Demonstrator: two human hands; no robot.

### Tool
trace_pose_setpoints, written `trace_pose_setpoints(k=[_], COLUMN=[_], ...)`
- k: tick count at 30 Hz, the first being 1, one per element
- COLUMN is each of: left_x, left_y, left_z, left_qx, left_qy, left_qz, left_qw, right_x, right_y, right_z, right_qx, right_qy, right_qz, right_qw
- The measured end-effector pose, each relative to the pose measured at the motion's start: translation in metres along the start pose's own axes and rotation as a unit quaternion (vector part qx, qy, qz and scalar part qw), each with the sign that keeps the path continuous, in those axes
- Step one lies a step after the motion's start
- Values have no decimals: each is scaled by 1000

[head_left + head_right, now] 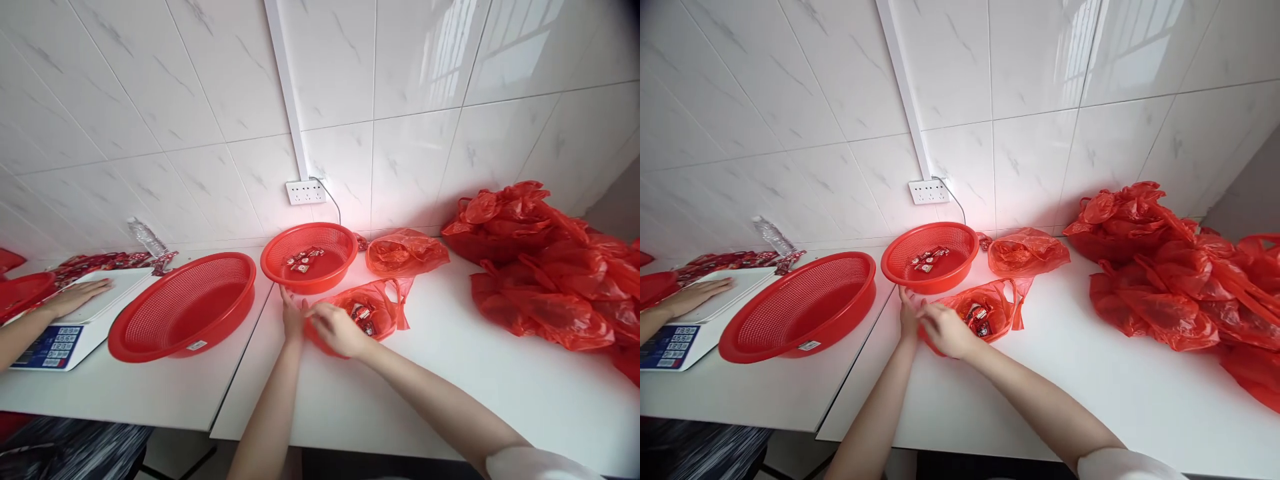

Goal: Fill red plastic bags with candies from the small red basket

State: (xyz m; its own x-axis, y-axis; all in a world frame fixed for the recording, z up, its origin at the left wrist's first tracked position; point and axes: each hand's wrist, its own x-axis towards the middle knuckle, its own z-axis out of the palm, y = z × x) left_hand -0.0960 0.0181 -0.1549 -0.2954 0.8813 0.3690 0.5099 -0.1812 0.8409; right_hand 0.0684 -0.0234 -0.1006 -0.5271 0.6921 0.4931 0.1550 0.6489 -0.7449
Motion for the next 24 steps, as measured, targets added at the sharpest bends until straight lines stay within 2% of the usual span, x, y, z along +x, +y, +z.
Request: trace_pose_setpoints(k=[2, 4, 6, 8, 10, 11, 12, 14, 16, 20, 24], left_x=[4, 3, -6, -23, -47, -59, -71, -89, -98, -87, -52], left_y=[-14, -19, -10, 9, 32, 43, 51, 61, 62, 56, 67], left_z=[5, 5, -1, -10, -17, -18, -18, -13, -5, 2, -8], left_qx=[15, 25, 29, 39, 96, 143, 188, 270, 319, 350, 310], left_qy=[65, 116, 149, 162, 144, 115, 62, -17, -58, -89, -98], left_qz=[-37, -57, -58, -38, 30, 71, 103, 126, 124, 107, 110], left_qw=[997, 991, 987, 985, 984, 980, 975, 954, 938, 926, 939], right_x=[-21, -42, -63, -82, -97, -103, -107, -110, -105, -83, -59], right_y=[11, 21, 28, 35, 41, 44, 48, 56, 64, 71, 58], right_z=[-24, -47, -70, -92, -111, -119, -126, -137, -145, -159, -173], right_qx=[-13, -19, -22, -33, -51, -59, -67, -90, -98, -25, -4], right_qy=[28, 34, 57, 104, 142, 148, 143, 129, 117, 100, 125], right_qz=[60, 105, 136, 171, 206, 216, 217, 211, 230, 287, 249], right_qw=[998, 994, 989, 979, 967, 963, 963, 965, 961, 952, 960])
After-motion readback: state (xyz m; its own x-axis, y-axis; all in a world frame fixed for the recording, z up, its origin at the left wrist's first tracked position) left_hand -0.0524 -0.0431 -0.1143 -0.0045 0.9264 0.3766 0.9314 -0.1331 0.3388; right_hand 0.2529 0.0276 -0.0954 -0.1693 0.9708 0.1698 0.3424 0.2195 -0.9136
